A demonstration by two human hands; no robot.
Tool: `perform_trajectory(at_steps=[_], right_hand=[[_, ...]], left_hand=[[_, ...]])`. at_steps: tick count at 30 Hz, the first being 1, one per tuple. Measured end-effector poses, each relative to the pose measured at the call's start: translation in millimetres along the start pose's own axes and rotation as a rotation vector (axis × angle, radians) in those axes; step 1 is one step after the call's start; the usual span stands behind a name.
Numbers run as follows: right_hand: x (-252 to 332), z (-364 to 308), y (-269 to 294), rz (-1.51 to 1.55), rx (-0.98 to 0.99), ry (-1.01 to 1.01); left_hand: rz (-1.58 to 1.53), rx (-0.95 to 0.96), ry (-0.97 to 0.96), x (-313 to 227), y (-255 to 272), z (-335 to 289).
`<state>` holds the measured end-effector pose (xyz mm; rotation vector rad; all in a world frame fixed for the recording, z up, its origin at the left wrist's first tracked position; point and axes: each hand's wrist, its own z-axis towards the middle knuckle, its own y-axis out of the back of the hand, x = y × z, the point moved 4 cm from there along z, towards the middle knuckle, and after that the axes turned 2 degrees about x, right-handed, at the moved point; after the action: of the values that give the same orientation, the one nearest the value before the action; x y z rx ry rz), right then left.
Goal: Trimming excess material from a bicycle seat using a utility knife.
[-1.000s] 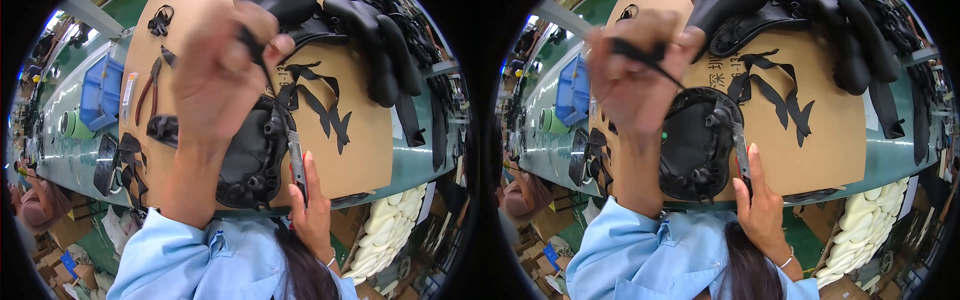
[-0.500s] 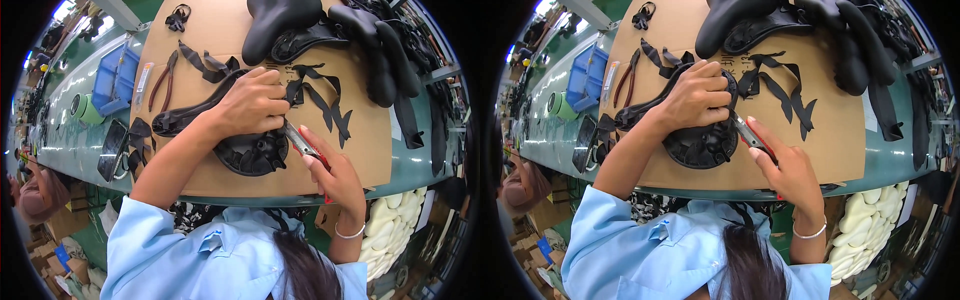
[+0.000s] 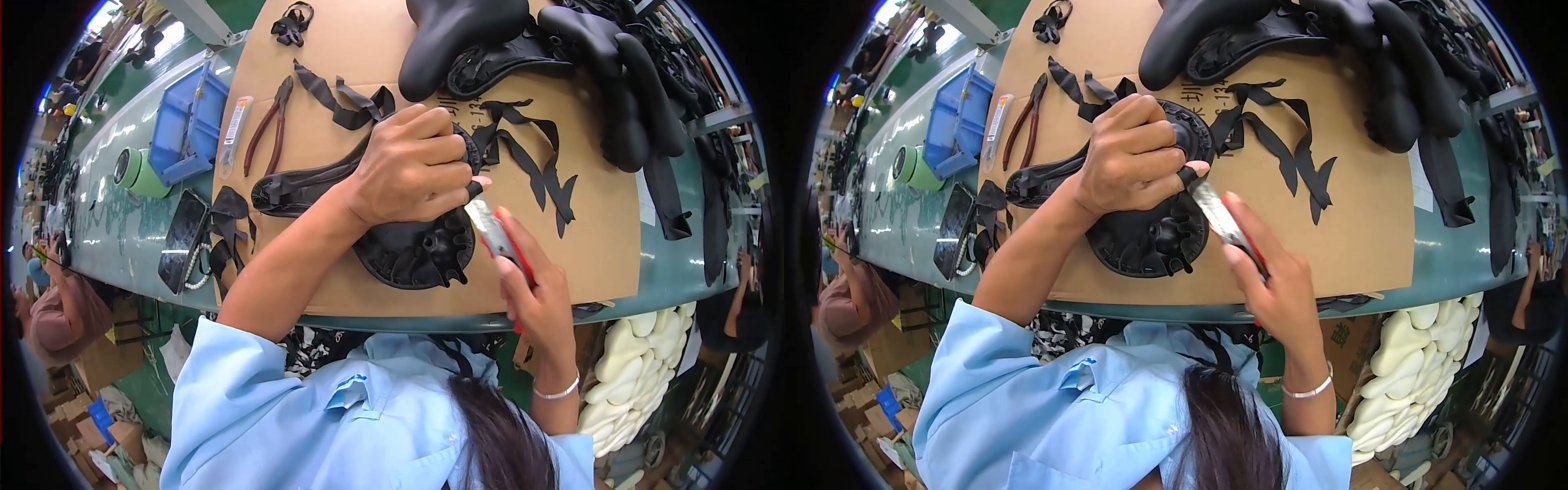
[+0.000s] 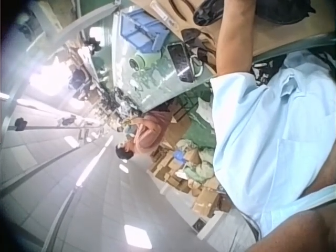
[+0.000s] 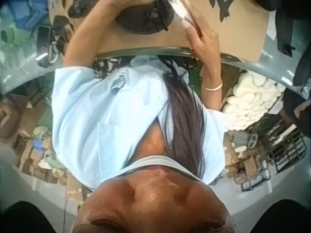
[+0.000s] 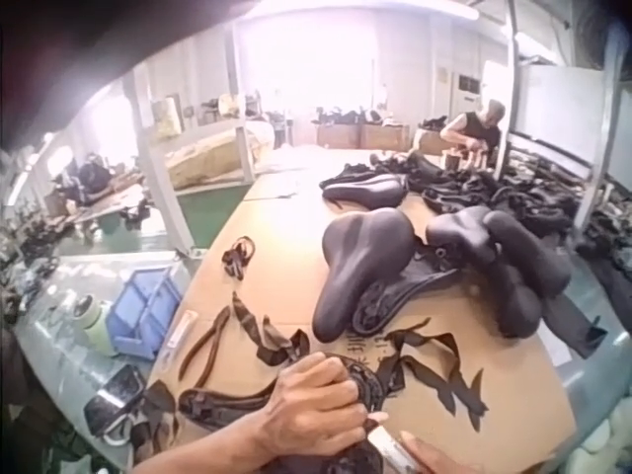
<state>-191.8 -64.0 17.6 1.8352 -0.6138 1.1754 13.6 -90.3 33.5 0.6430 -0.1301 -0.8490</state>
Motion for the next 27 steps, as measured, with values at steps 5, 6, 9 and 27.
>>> perform_trajectory(at_steps=[5, 6, 9, 27], right_hand=[[-3, -12, 1, -0.181, 0.097, -0.006], [-3, -21, -2, -0.182, 0.107, -0.005], [2, -54, -19, -0.154, 0.034, -0.064], [49, 32, 35, -0.736, 0.459, 0.375]], left_hand=[[0.03, -0.016, 0.06, 5, 2, -2], [0.019, -0.135, 0.147, 13, 9, -2], [0.006, -0.38, 0.351, 28, 21, -4], [-0.993, -0.28, 1.156, -41, 51, -34]])
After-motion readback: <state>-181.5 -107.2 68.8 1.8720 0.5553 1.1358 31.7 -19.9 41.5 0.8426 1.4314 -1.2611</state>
